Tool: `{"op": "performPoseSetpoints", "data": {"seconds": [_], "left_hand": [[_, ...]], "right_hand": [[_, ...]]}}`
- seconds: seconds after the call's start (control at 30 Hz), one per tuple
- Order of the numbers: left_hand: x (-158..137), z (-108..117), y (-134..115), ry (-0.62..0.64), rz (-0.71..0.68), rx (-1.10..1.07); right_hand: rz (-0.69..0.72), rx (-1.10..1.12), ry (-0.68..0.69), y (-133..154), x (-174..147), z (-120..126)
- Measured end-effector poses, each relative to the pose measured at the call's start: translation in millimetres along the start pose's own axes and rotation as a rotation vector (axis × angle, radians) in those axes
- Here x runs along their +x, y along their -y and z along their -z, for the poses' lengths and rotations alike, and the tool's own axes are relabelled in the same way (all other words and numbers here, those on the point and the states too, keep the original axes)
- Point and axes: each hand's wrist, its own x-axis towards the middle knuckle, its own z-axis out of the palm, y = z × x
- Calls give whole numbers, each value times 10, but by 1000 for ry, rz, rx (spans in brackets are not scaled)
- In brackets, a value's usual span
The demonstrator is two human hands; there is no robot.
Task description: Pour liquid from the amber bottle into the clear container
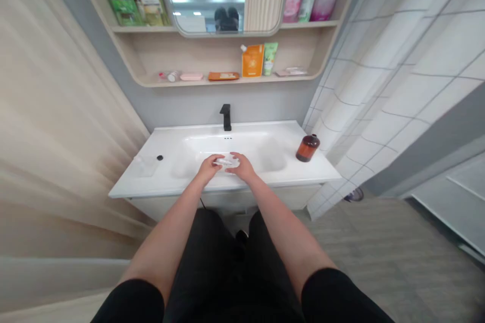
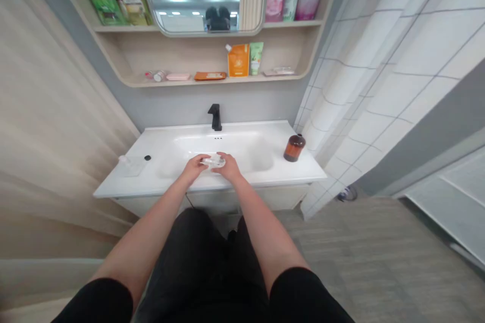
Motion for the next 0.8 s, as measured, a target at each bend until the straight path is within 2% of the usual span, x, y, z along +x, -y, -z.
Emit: {"op": "performPoseSetpoints", "data": {"seconds": [0.1, 0.23, 0.4, 0.53, 0.7, 0.8], "left_hand": [[16, 2, 48, -43, 33, -68], [41, -35, 79, -74, 93, -12], [30, -15, 55, -45, 53, 53], [9, -2, 38, 25, 3, 21], [35, -33, 64, -75, 47, 47], [39, -26, 80, -50, 57, 65]], "right_hand": [[-11, 56, -3, -13, 8, -4], [-24, 68, 3, -12, 4, 1], [-30, 29, 8, -26, -5, 6], [-7, 49, 15, -50, -10, -8], [-3, 80, 24, -77, 0, -23], [10, 65, 31, -83, 8, -24]]}}
